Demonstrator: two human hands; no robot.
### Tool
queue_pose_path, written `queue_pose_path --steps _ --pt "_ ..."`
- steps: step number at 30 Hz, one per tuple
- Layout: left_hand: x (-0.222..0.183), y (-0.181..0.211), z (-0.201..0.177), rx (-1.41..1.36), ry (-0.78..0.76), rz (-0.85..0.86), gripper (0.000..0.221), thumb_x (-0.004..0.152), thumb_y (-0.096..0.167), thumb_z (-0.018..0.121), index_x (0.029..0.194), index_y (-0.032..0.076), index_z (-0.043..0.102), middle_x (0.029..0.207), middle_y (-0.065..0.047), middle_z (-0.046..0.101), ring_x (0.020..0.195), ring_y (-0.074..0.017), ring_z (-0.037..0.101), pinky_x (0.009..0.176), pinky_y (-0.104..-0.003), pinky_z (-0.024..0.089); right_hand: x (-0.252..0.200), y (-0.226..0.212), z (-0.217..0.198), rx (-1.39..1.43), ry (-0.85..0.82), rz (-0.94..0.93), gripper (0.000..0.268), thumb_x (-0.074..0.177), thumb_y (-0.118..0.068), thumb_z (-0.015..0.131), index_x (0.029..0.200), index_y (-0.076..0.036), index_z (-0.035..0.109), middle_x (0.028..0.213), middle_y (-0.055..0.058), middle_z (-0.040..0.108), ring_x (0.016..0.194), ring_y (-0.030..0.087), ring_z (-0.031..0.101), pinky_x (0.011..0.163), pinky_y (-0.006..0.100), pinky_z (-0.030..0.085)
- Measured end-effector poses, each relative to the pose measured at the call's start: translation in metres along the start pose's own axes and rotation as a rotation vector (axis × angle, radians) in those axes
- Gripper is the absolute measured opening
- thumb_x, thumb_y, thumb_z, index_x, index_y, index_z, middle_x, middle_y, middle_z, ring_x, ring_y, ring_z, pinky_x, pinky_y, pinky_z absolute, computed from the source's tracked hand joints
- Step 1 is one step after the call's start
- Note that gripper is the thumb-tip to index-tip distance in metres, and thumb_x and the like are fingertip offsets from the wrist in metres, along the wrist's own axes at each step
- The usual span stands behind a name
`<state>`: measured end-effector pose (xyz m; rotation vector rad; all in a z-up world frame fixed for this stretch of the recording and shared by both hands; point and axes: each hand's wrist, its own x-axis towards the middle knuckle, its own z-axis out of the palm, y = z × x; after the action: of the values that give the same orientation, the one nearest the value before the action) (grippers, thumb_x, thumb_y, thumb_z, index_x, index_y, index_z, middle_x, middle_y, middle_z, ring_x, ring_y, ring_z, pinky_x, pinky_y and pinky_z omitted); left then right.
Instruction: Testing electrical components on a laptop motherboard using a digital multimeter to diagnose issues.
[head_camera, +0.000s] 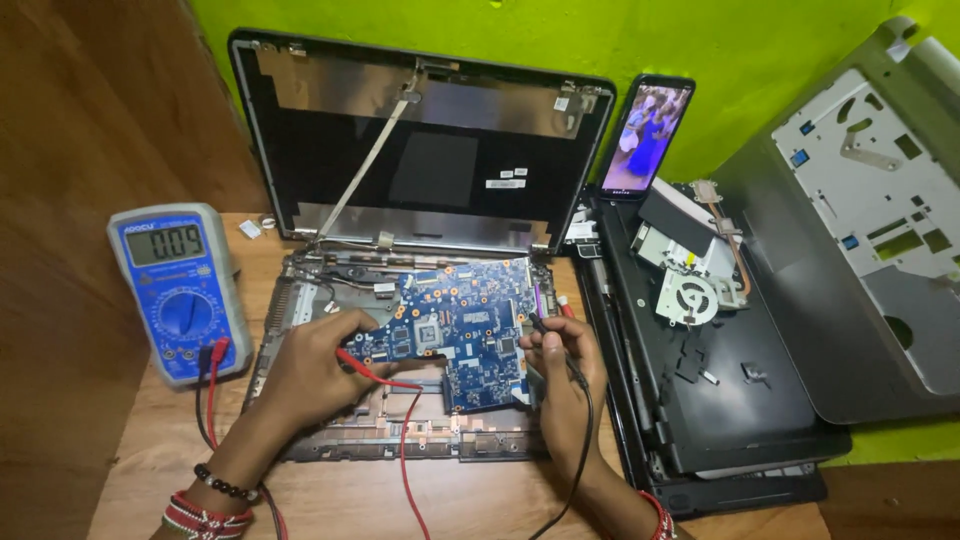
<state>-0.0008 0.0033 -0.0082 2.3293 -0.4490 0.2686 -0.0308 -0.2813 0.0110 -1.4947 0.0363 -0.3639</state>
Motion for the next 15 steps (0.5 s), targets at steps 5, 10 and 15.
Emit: queue_pose_path --steps 5,10,15 --pt "0.001 0.003 -0.001 0.023 -0.019 -0.029 0.054 0.069 0.049 0.088 0.103 0.011 0.070 0.096 -0.005 0.078 0.084 -0.0216 0.074 0.074 -0.036 0.061 0.001 -0.001 -0.001 0.004 0.020 0.039 0.026 0.100 -0.028 0.056 0.113 -0.006 0.062 0.099 0.010 0.068 0.097 0.021 0.074 0.081 0.032 0.063" --pt "0.000 0.005 -0.002 -0.012 0.026 0.014 0.044 0.068 0.036 0.092 0.098 0.012 0.069 0.093 -0.004 0.077 0.082 -0.0199 0.073 0.072 -0.034 0.057 -0.001 0.002 0.000 -0.007 0.019 0.027 0.024 0.099 -0.025 0.059 0.112 -0.006 0.063 0.099 0.010 0.070 0.095 0.021 0.074 0.078 0.032 0.062" --pt "0.000 0.003 -0.002 0.023 0.043 0.049 0.048 0.069 0.042 0.091 0.097 0.012 0.068 0.092 -0.004 0.075 0.080 -0.0215 0.071 0.070 -0.036 0.054 -0.004 -0.013 0.005 -0.053 -0.010 0.002 0.023 0.095 -0.022 0.064 0.112 -0.007 0.066 0.104 0.011 0.074 0.096 0.022 0.077 0.079 0.033 0.063"
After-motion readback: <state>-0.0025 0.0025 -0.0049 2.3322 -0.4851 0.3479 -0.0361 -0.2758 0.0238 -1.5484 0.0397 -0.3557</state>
